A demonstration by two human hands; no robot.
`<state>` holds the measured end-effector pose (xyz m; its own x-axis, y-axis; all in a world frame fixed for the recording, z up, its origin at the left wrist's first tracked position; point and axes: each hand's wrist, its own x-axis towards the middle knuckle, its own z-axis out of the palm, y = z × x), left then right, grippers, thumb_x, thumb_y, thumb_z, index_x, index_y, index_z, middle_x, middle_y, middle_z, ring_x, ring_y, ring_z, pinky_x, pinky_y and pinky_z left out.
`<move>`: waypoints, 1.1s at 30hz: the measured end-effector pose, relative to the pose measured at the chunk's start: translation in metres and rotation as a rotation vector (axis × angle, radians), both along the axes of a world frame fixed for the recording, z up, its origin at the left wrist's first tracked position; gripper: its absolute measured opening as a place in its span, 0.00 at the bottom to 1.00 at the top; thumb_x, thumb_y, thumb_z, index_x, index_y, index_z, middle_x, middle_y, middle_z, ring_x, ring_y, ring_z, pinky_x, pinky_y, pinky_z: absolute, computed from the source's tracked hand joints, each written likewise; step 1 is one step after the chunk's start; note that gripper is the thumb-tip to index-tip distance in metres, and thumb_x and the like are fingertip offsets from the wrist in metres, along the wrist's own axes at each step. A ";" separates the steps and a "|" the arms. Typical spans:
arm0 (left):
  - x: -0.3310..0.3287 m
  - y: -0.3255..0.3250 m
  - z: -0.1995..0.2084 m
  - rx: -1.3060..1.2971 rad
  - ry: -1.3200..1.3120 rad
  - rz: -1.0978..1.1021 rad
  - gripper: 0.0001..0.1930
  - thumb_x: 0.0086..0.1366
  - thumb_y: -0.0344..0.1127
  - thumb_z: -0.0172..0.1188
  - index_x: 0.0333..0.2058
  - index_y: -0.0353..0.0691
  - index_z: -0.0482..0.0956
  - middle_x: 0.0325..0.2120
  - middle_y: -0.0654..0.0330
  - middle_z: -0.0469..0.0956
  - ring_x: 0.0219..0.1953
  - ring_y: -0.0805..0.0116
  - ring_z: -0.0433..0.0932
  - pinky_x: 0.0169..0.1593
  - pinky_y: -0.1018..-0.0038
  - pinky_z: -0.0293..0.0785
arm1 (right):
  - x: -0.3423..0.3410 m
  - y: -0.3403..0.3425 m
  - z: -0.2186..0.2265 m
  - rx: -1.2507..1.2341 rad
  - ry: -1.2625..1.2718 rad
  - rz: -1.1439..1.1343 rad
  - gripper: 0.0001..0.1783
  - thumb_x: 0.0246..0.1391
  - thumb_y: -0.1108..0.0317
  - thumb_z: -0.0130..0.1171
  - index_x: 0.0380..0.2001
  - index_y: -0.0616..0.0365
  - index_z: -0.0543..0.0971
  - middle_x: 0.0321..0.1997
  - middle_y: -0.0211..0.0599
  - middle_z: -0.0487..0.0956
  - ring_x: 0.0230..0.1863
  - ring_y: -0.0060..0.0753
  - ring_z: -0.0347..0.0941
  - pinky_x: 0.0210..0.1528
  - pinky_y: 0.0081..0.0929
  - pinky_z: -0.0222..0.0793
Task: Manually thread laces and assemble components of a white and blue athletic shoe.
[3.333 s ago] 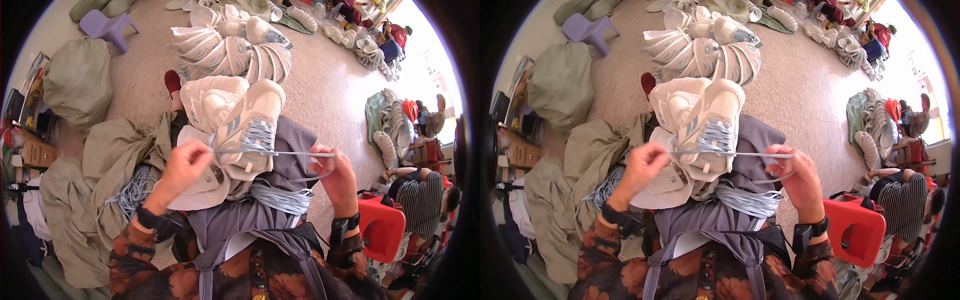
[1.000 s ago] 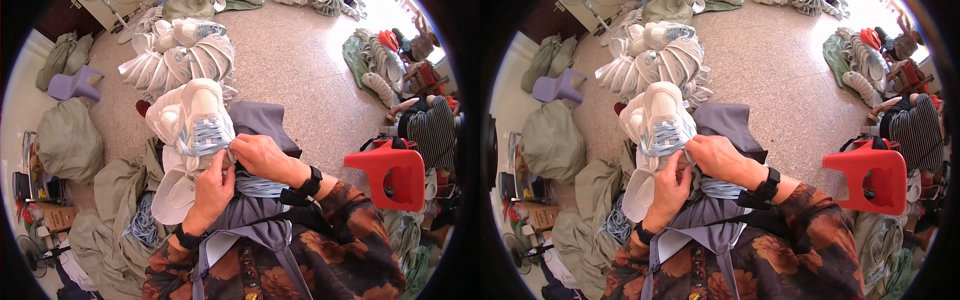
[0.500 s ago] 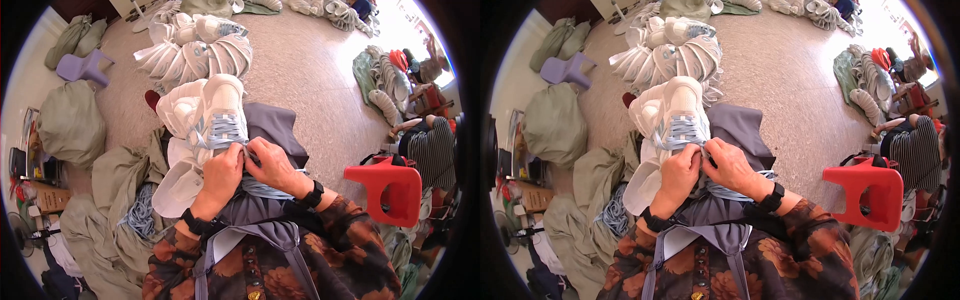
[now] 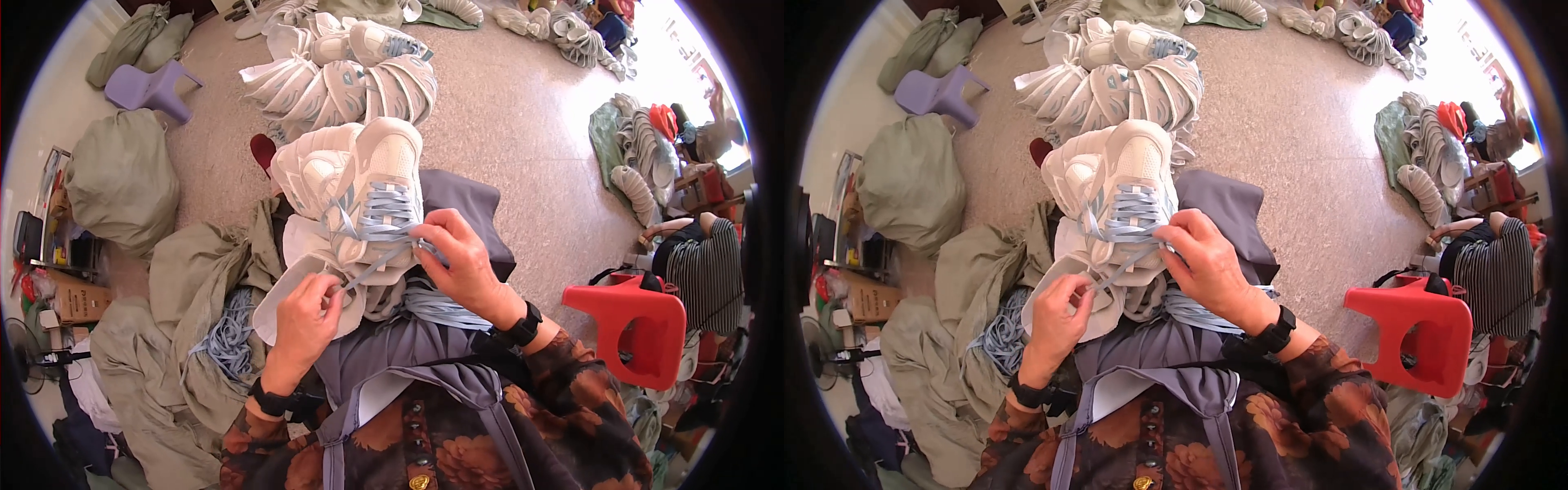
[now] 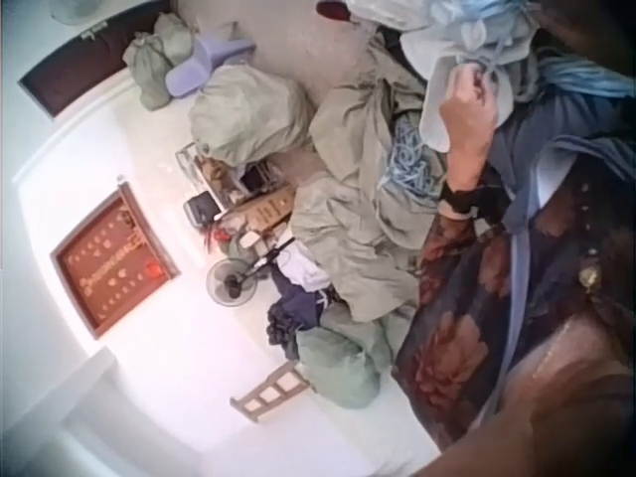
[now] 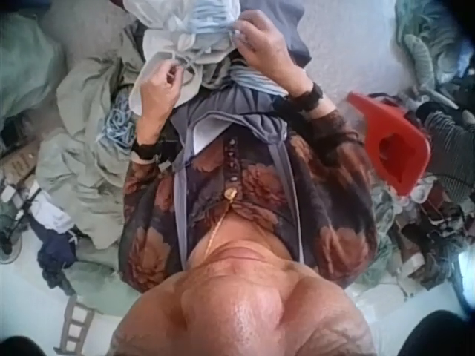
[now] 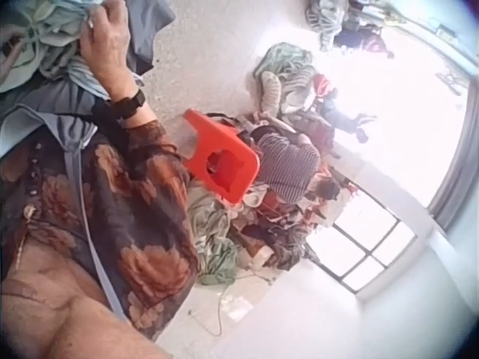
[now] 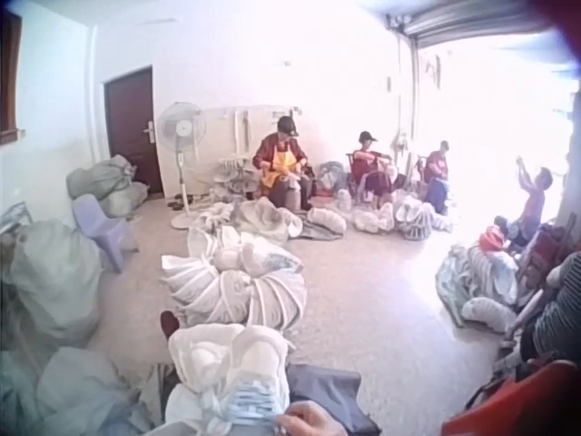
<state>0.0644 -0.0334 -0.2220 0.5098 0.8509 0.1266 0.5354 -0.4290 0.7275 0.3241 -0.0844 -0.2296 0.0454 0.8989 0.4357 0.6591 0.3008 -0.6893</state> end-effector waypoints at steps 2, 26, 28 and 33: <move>0.009 0.001 0.000 0.007 -0.024 -0.003 0.07 0.60 0.25 0.65 0.36 0.38 0.77 0.28 0.55 0.77 0.25 0.57 0.79 0.28 0.66 0.73 | -0.002 0.006 0.004 0.022 -0.078 0.025 0.15 0.49 0.79 0.65 0.42 0.59 0.78 0.46 0.43 0.73 0.47 0.48 0.73 0.45 0.36 0.73; 0.066 0.020 -0.001 0.625 0.186 -0.210 0.12 0.52 0.34 0.71 0.33 0.42 0.77 0.32 0.61 0.70 0.38 0.60 0.71 0.54 0.57 0.62 | 0.007 -0.019 -0.005 -0.289 0.261 0.050 0.06 0.52 0.78 0.61 0.34 0.61 0.76 0.25 0.34 0.73 0.25 0.28 0.70 0.30 0.26 0.66; 0.066 0.020 -0.003 0.644 0.207 -0.219 0.11 0.52 0.33 0.70 0.32 0.42 0.77 0.31 0.61 0.70 0.38 0.60 0.71 0.55 0.58 0.61 | 0.013 -0.021 -0.006 -0.569 0.334 0.122 0.06 0.56 0.74 0.65 0.34 0.62 0.78 0.27 0.25 0.75 0.29 0.15 0.69 0.31 0.20 0.66; 0.065 0.023 -0.004 0.641 0.164 -0.232 0.11 0.53 0.32 0.70 0.32 0.42 0.77 0.31 0.60 0.70 0.38 0.59 0.72 0.56 0.58 0.62 | 0.015 -0.014 -0.008 -0.610 0.618 0.126 0.11 0.57 0.66 0.69 0.33 0.62 0.79 0.25 0.21 0.75 0.28 0.13 0.66 0.31 0.19 0.65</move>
